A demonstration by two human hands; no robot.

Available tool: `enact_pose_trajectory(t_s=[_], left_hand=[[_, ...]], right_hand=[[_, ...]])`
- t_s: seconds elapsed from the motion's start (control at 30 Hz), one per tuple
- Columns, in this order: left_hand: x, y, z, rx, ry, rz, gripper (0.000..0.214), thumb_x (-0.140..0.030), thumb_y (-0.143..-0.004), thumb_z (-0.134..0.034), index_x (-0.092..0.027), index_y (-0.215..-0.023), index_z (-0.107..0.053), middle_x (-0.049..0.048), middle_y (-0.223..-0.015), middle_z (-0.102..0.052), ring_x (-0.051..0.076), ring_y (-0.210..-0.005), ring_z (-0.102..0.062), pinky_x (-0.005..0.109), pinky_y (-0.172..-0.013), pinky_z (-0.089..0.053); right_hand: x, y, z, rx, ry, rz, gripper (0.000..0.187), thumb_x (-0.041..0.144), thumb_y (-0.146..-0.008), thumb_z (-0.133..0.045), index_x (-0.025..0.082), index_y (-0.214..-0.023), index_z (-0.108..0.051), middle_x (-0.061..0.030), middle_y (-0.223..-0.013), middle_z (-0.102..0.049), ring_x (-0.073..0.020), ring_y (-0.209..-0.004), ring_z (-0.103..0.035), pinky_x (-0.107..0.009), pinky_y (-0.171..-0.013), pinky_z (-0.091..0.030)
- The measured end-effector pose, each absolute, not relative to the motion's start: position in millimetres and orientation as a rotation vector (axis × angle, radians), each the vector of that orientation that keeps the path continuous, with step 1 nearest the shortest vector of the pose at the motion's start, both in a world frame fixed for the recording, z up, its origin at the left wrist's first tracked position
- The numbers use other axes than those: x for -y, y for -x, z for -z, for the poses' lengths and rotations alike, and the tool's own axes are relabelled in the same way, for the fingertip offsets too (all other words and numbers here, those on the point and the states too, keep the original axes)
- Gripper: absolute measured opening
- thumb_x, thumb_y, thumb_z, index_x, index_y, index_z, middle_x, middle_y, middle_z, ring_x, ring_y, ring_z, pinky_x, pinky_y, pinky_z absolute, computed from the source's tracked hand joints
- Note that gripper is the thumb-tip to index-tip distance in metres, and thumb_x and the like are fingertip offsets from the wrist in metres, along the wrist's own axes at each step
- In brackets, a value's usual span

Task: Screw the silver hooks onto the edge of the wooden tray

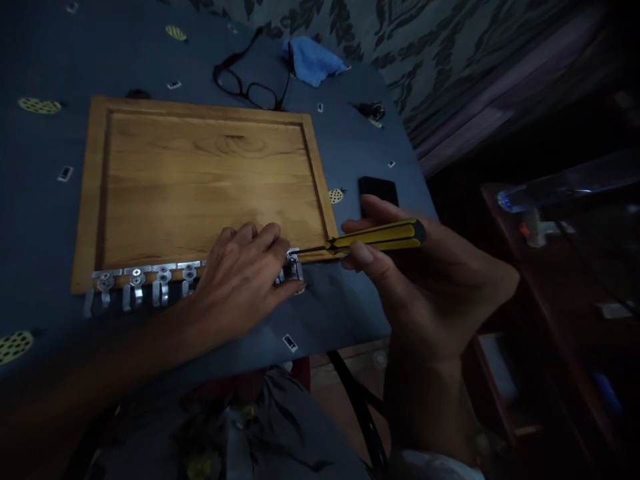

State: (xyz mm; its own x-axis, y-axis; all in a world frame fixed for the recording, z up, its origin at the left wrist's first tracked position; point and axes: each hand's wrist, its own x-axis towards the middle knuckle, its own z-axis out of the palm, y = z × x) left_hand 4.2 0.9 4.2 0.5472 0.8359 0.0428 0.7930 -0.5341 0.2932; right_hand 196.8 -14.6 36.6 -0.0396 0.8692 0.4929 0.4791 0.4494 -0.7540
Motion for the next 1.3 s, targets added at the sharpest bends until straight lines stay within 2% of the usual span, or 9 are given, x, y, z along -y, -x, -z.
enact_pose_trajectory(t_s=[0.2, 0.33, 0.43, 0.63, 0.7, 0.8, 0.9, 1.0, 1.3], left_hand=[[-0.7, -4.5, -5.4, -1.385, -2.54, -0.246, 0.036, -0.046, -0.09, -0.066, -0.014, -0.106, -0.066, 0.0097, -0.105, -0.062, 0.031, -0.098, -0.059, 0.046, -0.081, -0.045], [-0.3, -4.9, -5.3, -1.382, -2.542, -0.236, 0.037, -0.046, -0.09, -0.066, -0.014, -0.108, -0.067, 0.0101, -0.104, -0.063, 0.031, -0.098, -0.058, 0.046, -0.082, -0.045], [0.2, -5.1, -4.9, -1.383, -2.541, -0.238, 0.037, -0.045, -0.089, -0.067, -0.014, -0.108, -0.067, 0.0097, -0.103, -0.062, 0.031, -0.098, -0.059, 0.046, -0.082, -0.046], [0.0, -5.0, -4.2, -1.385, -2.531, -0.239, 0.04, -0.047, -0.09, -0.066, -0.013, -0.112, -0.067, 0.0104, -0.107, -0.062, 0.033, -0.101, -0.059, 0.047, -0.084, -0.046], [-0.2, -4.7, -4.1, -1.378, -2.53, -0.245, 0.041, -0.047, -0.09, -0.066, -0.013, -0.112, -0.067, 0.0102, -0.108, -0.062, 0.032, -0.101, -0.059, 0.047, -0.084, -0.046], [-0.3, -3.9, -3.8, -1.373, -2.528, -0.249, 0.039, -0.047, -0.09, -0.066, -0.014, -0.111, -0.068, 0.0093, -0.106, -0.062, 0.032, -0.1, -0.059, 0.047, -0.084, -0.046], [-0.3, -3.5, -3.9, -1.373, -2.524, -0.233, 0.04, -0.047, -0.09, -0.066, -0.014, -0.113, -0.069, 0.0086, -0.104, -0.061, 0.031, -0.1, -0.058, 0.047, -0.085, -0.046], [-0.5, -3.9, -4.8, -1.372, -2.53, -0.219, 0.041, -0.047, -0.091, -0.065, -0.014, -0.114, -0.069, 0.0087, -0.104, -0.061, 0.032, -0.1, -0.058, 0.047, -0.084, -0.046], [-2.4, -6.0, -8.4, -1.378, -2.499, -0.15, 0.04, -0.046, -0.091, -0.065, -0.014, -0.114, -0.069, 0.0089, -0.105, -0.06, 0.032, -0.103, -0.058, 0.047, -0.087, -0.046]], right_hand=[[14.7, -194.2, -37.4, 1.71, 1.175, -0.53, 0.047, 0.018, -0.085, -0.074, 0.039, -0.127, -0.068, 0.0024, -0.106, -0.075, -0.0197, -0.083, -0.072, -0.036, -0.069, -0.063], [12.6, -182.0, -33.4, 1.562, 1.168, -0.555, 0.04, 0.017, -0.078, -0.082, 0.034, -0.113, -0.073, 0.0011, -0.098, -0.073, -0.02, -0.086, -0.072, -0.032, -0.065, -0.063], [10.9, -178.2, -30.8, 1.472, 1.172, -0.532, 0.033, 0.014, -0.074, -0.084, 0.03, -0.101, -0.073, 0.0022, -0.09, -0.073, -0.0179, -0.078, -0.072, -0.029, -0.061, -0.062], [10.6, -186.3, -31.0, 1.602, 1.162, -0.567, 0.051, 0.017, -0.084, -0.076, 0.037, -0.13, -0.064, -0.0006, -0.12, -0.071, -0.0225, -0.095, -0.073, -0.031, -0.06, -0.062], [12.1, -185.8, -32.0, 1.591, 1.145, -0.529, 0.051, 0.018, -0.085, -0.075, 0.038, -0.131, -0.064, -0.001, -0.124, -0.07, -0.0234, -0.096, -0.073, -0.031, -0.059, -0.061], [15.3, -181.1, -35.5, 1.46, 1.106, -0.422, 0.04, 0.017, -0.086, -0.072, 0.036, -0.121, -0.071, -0.0007, -0.129, -0.066, -0.0196, -0.09, -0.072, -0.026, -0.05, -0.054], [18.2, -177.2, -39.5, 1.335, 1.095, -0.429, 0.03, 0.017, -0.088, -0.07, 0.033, -0.113, -0.074, -0.0021, -0.11, -0.071, -0.0173, -0.08, -0.07, -0.024, -0.044, -0.048], [19.4, -177.9, -38.7, 1.347, 1.1, -0.515, 0.032, 0.015, -0.087, -0.07, 0.031, -0.114, -0.074, -0.0012, -0.094, -0.074, -0.0161, -0.073, -0.069, -0.024, -0.045, -0.051], [15.1, -183.5, -24.6, 1.397, 1.055, -0.538, 0.032, 0.02, -0.089, -0.07, 0.03, -0.12, -0.07, 0.0022, -0.093, -0.074, -0.0118, -0.066, -0.067, -0.021, -0.044, -0.053]])
